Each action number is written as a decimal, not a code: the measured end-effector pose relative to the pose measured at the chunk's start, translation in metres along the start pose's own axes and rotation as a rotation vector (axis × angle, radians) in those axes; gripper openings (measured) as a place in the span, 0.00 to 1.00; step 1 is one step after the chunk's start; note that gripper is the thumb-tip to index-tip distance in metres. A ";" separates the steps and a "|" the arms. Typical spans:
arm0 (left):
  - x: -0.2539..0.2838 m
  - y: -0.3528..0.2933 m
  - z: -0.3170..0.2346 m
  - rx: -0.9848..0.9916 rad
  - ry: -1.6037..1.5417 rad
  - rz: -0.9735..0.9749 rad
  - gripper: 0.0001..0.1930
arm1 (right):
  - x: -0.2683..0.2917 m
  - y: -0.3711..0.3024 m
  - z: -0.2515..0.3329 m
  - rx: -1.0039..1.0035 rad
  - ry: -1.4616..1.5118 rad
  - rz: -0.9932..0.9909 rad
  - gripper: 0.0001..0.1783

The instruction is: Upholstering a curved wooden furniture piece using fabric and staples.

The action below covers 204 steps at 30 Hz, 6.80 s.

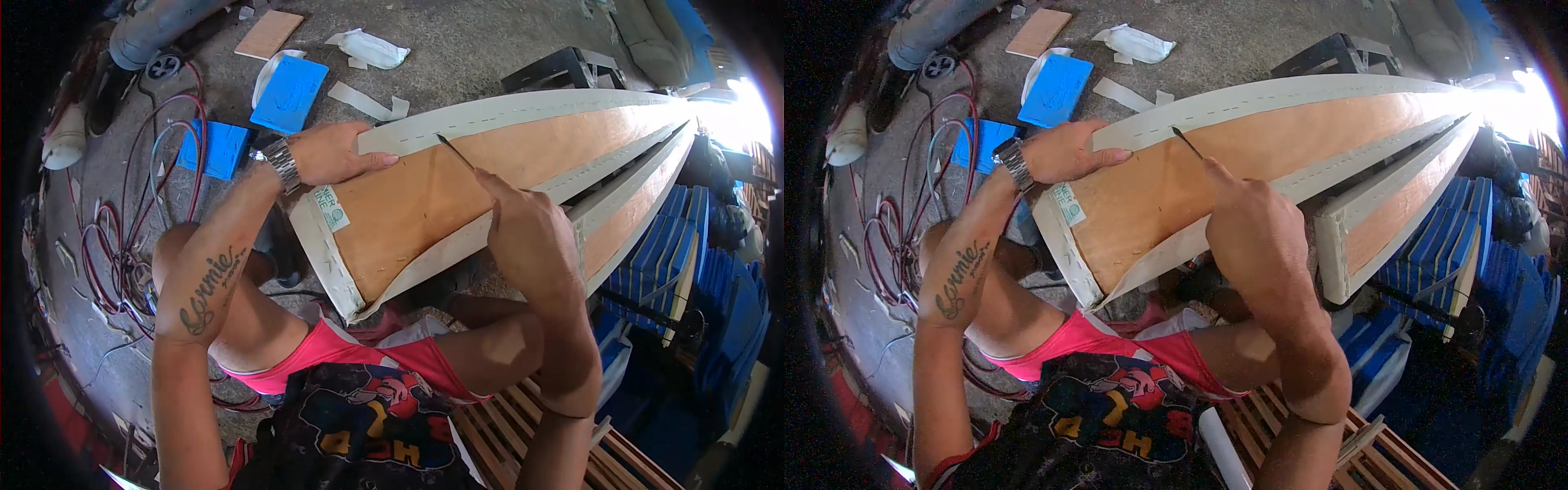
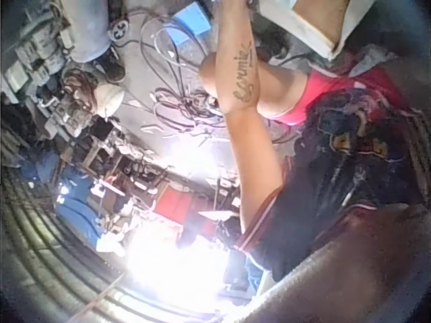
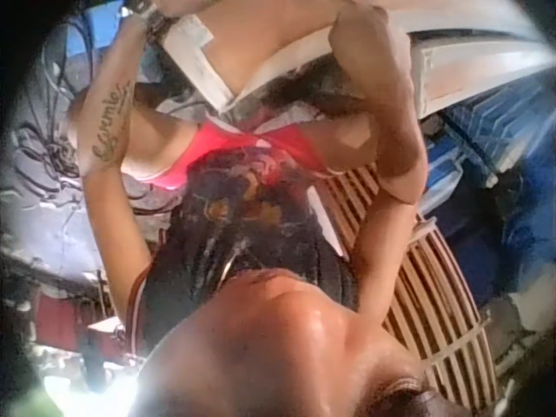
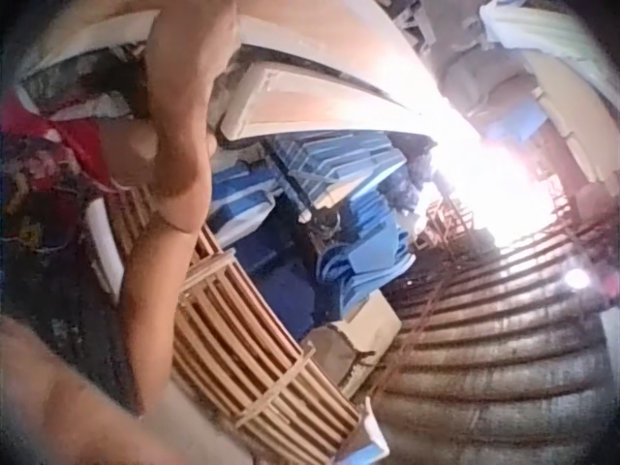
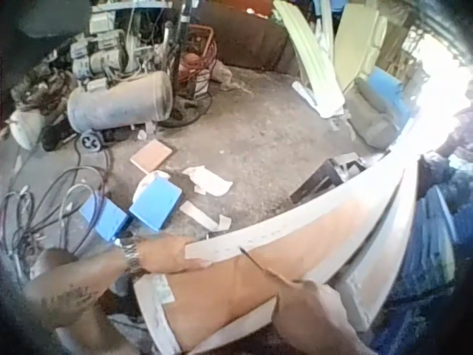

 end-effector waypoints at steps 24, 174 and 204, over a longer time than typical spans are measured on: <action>-0.002 -0.002 0.002 -0.009 -0.070 -0.043 0.30 | -0.085 -0.021 -0.112 -0.173 1.440 -0.471 0.23; 0.043 -0.024 -0.054 -0.403 -0.083 -0.838 0.11 | -0.086 -0.026 -0.039 0.003 0.750 -0.553 0.15; 0.016 0.024 -0.064 -0.348 0.089 -0.600 0.08 | -0.109 -0.026 -0.055 -0.115 0.844 -0.498 0.15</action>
Point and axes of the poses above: each hand's wrist, its own y-axis towards the middle knuckle, its own x-axis out of the back of the hand, z = x × y, the point moved 8 cm from there along y, towards the middle knuckle, and after that the axes turned 10 degrees about x, right-handed, at the moved point
